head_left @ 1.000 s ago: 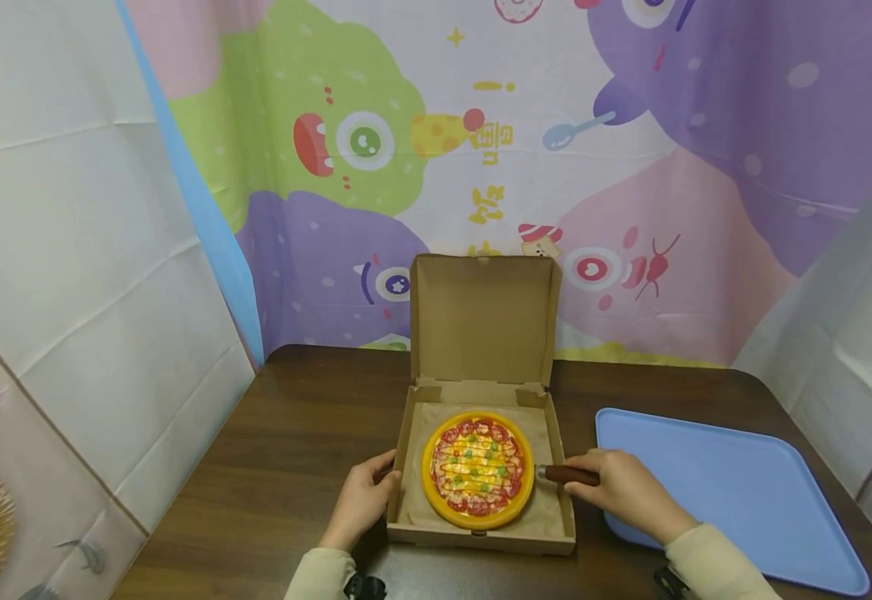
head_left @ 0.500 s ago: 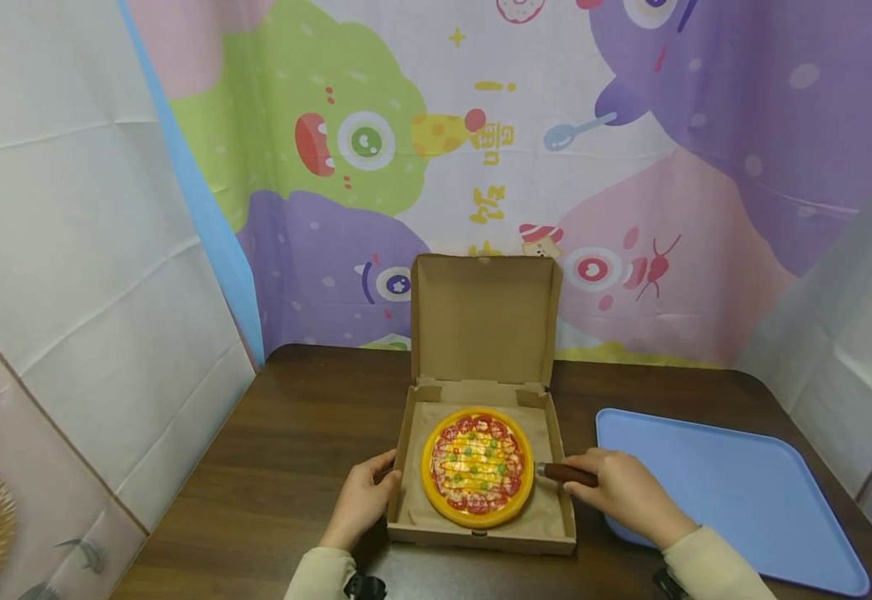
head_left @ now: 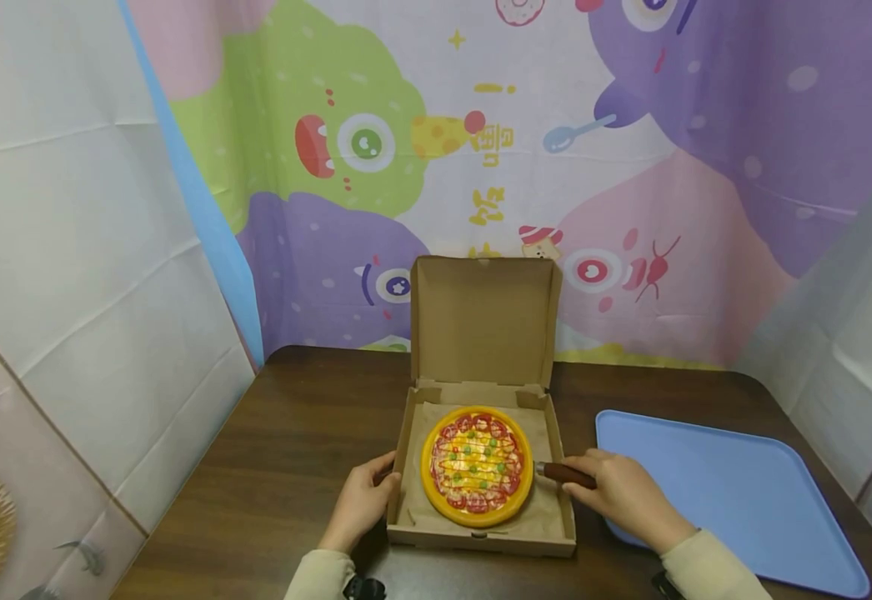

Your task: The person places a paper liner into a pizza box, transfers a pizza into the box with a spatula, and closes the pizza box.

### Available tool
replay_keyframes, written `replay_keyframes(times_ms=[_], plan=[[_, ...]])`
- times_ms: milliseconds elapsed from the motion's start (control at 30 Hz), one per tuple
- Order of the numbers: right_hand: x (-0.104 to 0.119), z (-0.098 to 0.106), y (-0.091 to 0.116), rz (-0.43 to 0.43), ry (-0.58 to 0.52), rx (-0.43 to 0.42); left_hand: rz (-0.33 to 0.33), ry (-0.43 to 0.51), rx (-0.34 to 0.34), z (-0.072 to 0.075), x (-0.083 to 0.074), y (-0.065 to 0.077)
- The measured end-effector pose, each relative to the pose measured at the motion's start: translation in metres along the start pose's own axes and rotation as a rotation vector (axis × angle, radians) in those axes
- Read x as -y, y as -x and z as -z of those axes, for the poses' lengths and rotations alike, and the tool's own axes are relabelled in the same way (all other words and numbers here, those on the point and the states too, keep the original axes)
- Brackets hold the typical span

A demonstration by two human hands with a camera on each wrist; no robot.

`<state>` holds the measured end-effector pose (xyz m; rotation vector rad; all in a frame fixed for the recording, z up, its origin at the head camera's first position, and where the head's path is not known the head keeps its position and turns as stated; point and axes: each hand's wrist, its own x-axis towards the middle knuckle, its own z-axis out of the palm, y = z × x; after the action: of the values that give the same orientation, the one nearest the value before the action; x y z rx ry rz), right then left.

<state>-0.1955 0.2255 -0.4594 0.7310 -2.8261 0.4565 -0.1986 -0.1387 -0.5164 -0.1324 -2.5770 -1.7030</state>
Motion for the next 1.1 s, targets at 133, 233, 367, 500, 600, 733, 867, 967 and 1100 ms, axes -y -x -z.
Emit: replay_keyframes(times_ms=[133, 233, 367, 500, 600, 733, 867, 967, 1100], plan=[[0.001, -0.001, 0.000, -0.007, 0.024, -0.018, -0.005, -0.001, -0.002, 0.000, 0.000, 0.000], [0.002, -0.002, 0.001, -0.005, 0.047, -0.035, -0.005, 0.008, 0.001, 0.000, 0.000, 0.000], [0.003, -0.004, 0.002, 0.007, 0.066, -0.067, -0.002, 0.022, 0.002, 0.000, -0.001, 0.001], [0.003, -0.004, 0.003, 0.016, 0.074, -0.089, 0.002, 0.025, 0.000, 0.000, -0.002, 0.001], [0.003, -0.005, 0.003, 0.017, 0.086, -0.100, 0.005, 0.029, 0.001, 0.000, -0.002, 0.001], [0.003, -0.006, 0.003, 0.020, 0.108, -0.127, 0.005, 0.033, 0.002, 0.000, -0.002, 0.001], [0.003, -0.008, 0.004, 0.026, 0.123, -0.155, 0.003, 0.039, 0.004, 0.000, -0.001, 0.001], [0.003, -0.009, 0.003, 0.028, 0.135, -0.180, 0.003, 0.038, 0.004, 0.000, -0.001, 0.001], [0.001, -0.011, 0.003, 0.030, 0.151, -0.216, 0.002, 0.032, -0.001, 0.000, -0.001, 0.001]])
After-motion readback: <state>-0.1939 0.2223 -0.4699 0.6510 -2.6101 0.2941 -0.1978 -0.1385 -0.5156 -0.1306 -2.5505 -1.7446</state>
